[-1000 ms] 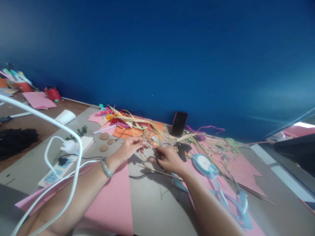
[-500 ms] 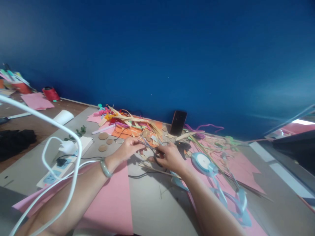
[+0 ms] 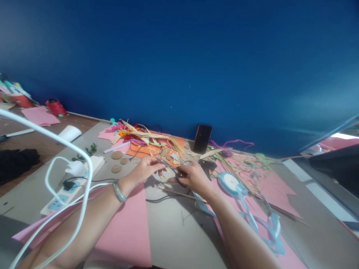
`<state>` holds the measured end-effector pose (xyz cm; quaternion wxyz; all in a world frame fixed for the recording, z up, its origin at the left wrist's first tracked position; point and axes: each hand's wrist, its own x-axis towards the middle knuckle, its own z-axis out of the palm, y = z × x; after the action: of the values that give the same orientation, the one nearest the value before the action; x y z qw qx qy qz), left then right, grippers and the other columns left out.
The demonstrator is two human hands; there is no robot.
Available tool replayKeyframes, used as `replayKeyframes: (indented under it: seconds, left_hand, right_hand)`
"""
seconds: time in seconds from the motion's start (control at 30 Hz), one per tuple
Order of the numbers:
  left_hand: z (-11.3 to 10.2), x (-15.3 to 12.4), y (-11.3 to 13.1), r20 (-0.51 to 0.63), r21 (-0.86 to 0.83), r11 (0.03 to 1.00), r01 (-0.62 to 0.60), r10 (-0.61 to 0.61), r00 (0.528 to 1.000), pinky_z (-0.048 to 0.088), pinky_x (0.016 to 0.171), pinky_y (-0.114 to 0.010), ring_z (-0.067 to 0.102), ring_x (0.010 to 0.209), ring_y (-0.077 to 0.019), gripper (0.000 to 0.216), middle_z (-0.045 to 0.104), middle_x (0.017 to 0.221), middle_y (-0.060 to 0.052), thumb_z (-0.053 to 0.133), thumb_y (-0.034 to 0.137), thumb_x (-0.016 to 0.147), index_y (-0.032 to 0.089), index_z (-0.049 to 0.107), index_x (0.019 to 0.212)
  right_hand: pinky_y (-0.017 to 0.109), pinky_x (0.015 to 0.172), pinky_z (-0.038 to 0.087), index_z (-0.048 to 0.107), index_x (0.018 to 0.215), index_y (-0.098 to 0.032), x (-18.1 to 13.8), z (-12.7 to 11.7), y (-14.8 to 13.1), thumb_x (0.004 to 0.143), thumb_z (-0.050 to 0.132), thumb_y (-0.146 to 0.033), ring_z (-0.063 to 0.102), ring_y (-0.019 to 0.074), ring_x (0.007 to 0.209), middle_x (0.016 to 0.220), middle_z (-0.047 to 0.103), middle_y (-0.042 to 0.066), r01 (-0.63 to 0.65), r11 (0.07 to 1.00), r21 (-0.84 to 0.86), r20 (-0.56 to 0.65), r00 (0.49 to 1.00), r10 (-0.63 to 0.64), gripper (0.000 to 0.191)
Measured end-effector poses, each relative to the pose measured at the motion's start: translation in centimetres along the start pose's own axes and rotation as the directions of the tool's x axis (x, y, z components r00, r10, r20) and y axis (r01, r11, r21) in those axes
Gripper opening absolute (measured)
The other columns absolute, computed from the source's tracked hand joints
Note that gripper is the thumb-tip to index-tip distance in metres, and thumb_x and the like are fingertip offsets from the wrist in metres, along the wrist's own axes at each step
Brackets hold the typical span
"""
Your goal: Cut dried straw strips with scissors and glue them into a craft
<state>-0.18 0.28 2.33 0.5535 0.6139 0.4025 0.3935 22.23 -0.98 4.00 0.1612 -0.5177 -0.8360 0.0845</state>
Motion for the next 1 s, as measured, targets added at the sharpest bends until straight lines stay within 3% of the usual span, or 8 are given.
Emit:
replayKeyframes:
  seconds: [0.4,0.5,0.6,0.73,0.83,1.0]
  left_hand:
    - [0.0,-0.1,0.0,-0.002,-0.028,0.999,0.034,-0.034,0.999,0.047,0.054,-0.024,0.061,0.059,-0.0141,0.024,0.069,0.066,-0.006,0.067,0.036,0.079,0.013,0.073,0.079]
    - [0.1,-0.2,0.2,-0.013,-0.036,0.999,0.033,-0.033,0.999,0.047,0.052,-0.023,0.060,0.057,-0.0135,0.028,0.067,0.065,-0.006,0.067,0.039,0.079,0.012,0.072,0.077]
    - [0.0,-0.2,0.1,-0.018,-0.024,1.000,0.018,-0.019,1.000,0.044,0.050,-0.022,0.058,0.057,-0.0129,0.031,0.064,0.062,-0.005,0.065,0.042,0.081,0.012,0.072,0.077]
    - [-0.2,0.1,-0.6,-0.051,-0.003,1.000,0.013,-0.013,0.999,0.043,0.051,-0.022,0.058,0.059,-0.0130,0.034,0.062,0.062,-0.004,0.058,0.043,0.085,0.013,0.073,0.081]
    - [-0.2,0.2,-1.0,-0.089,0.033,0.999,0.021,-0.018,0.996,0.042,0.052,-0.022,0.057,0.059,-0.0131,0.034,0.063,0.063,-0.004,0.057,0.043,0.085,0.013,0.072,0.079]
    - [-0.3,0.1,-0.7,-0.085,0.085,0.996,0.018,-0.011,0.996,0.042,0.053,-0.022,0.056,0.059,-0.0127,0.030,0.063,0.062,-0.003,0.059,0.041,0.083,0.014,0.070,0.075]
  right_hand:
    - [0.025,0.056,0.026,0.049,0.053,-0.020,0.1,0.1,-0.1,0.075,0.069,-0.042,0.039,0.0148,0.056,0.048,0.042,-0.001,-0.050,0.999,0.016,0.006,0.999,0.050,0.037]
    - [0.025,0.054,0.026,0.047,0.052,-0.020,0.1,0.4,-0.1,0.076,0.067,-0.044,0.038,0.0140,0.056,0.047,0.041,-0.002,-0.070,0.991,0.115,0.007,0.998,0.070,0.039]
    - [0.024,0.050,0.028,0.044,0.051,-0.019,0.3,0.7,-0.1,0.076,0.065,-0.049,0.038,0.0116,0.050,0.047,0.043,-0.003,-0.147,0.914,0.377,0.013,0.988,0.154,0.045]
    - [0.024,0.049,0.034,0.047,0.051,-0.019,0.5,0.8,-0.2,0.078,0.063,-0.054,0.041,0.0110,0.045,0.045,0.048,-0.003,-0.229,0.702,0.674,0.020,0.956,0.292,0.047]
    - [0.025,0.047,0.033,0.048,0.051,-0.019,0.5,0.7,-0.5,0.076,0.064,-0.055,0.040,0.0104,0.043,0.044,0.048,-0.002,-0.244,0.636,0.732,0.005,0.936,0.352,0.047]
    - [0.025,0.048,0.035,0.049,0.053,-0.019,0.5,0.8,-0.6,0.076,0.064,-0.055,0.042,0.0109,0.045,0.047,0.049,-0.001,-0.228,0.645,0.729,-0.079,0.908,0.410,0.044]
